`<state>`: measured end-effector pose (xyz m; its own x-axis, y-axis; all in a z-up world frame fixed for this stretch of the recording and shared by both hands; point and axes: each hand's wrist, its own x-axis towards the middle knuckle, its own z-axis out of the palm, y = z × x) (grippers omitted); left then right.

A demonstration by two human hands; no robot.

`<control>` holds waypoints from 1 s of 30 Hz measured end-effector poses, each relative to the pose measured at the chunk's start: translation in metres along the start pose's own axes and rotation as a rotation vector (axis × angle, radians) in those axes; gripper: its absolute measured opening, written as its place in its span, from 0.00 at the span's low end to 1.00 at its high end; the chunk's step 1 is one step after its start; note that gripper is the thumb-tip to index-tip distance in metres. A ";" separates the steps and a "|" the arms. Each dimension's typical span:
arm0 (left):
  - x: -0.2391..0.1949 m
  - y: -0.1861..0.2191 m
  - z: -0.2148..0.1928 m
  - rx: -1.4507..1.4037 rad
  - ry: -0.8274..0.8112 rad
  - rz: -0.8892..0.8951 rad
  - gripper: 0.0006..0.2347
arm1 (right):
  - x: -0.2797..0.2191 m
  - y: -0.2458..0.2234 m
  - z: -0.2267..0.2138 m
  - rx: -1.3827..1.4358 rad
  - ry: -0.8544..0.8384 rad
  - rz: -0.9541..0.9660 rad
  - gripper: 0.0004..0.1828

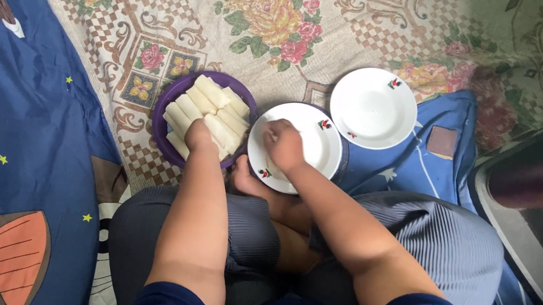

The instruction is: A person sitting on the floor is rolling thin pastry wrappers into cylindrical shapes and arranging them on plates.

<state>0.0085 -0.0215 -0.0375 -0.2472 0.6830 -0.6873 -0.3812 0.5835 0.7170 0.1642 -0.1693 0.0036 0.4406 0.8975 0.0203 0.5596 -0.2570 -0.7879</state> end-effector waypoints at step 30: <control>0.033 -0.014 0.011 0.126 0.023 -0.100 0.24 | 0.083 -0.031 0.140 -0.030 -0.395 0.196 0.29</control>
<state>0.0155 -0.0025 -0.0691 -0.2344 0.6091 -0.7576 -0.2909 0.6997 0.6526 0.0853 -0.0368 -0.0561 0.2414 0.8975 -0.3692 0.5151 -0.4409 -0.7350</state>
